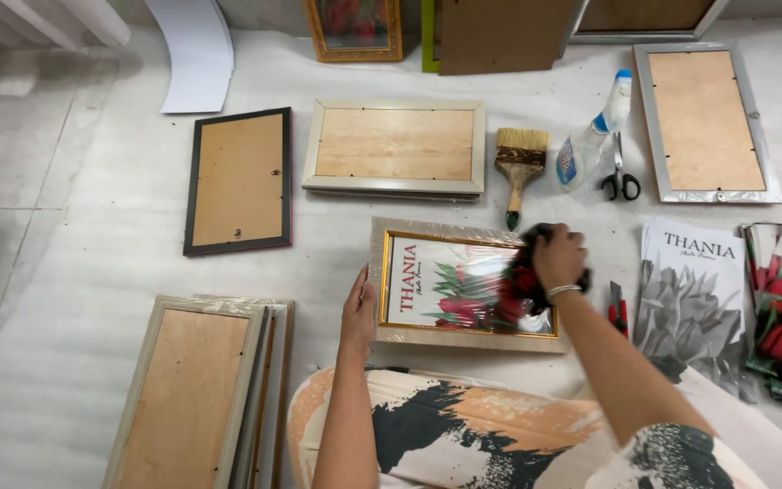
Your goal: Cleaning a picture frame with a cloth and applying a substance to the back of a frame with a brush
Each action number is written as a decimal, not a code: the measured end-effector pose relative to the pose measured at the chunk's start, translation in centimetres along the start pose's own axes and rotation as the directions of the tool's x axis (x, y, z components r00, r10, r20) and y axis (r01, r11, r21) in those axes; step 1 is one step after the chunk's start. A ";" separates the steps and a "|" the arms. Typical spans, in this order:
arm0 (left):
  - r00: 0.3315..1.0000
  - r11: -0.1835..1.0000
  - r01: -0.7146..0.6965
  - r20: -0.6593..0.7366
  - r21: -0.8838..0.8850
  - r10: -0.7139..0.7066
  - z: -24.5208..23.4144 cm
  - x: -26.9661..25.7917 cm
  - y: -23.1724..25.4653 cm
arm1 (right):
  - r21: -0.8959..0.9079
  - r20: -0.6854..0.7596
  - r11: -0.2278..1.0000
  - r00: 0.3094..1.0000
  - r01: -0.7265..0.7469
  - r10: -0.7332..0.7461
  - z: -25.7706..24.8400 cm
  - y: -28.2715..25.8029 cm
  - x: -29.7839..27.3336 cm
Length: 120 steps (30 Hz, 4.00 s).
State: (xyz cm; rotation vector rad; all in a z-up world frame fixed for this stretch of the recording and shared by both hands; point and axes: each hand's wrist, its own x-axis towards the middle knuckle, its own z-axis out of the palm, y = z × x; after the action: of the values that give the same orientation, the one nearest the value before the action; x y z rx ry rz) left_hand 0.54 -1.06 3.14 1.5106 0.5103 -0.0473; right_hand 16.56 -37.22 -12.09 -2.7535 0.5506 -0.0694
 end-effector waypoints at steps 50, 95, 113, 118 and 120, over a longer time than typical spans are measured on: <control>0.987 0.988 -0.157 -0.034 0.003 0.157 0.4 1.1 -3.0 | 0.212 -0.077 0.974 0.992 -0.082 0.100 -2.0 -6.4 -5.4; 0.996 0.937 0.004 0.088 -0.350 0.029 -0.3 3.7 -6.9 | 0.113 -0.149 0.718 0.726 0.687 -0.672 -1.7 -25.2 -12.1; 0.998 0.912 0.019 0.062 -0.410 0.007 -0.2 5.7 -9.9 | 0.113 -0.013 0.646 0.651 0.755 -0.759 -3.8 -23.9 -13.2; 0.997 0.908 0.054 0.079 -0.416 -0.023 -0.5 6.1 -10.7 | 0.032 -0.180 0.725 0.718 0.688 -0.673 -2.9 -25.9 -11.4; 0.997 0.904 0.059 0.066 -0.423 -0.034 -0.5 5.5 -9.5 | 0.172 -0.074 0.689 0.707 0.704 -0.703 -4.0 -25.3 -14.4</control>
State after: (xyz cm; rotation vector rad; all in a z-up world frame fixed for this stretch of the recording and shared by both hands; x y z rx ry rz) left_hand 2.10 0.19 -7.72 1.0658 0.4750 -0.0144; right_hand 12.05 -10.89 0.24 -2.6000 -0.5336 -0.2884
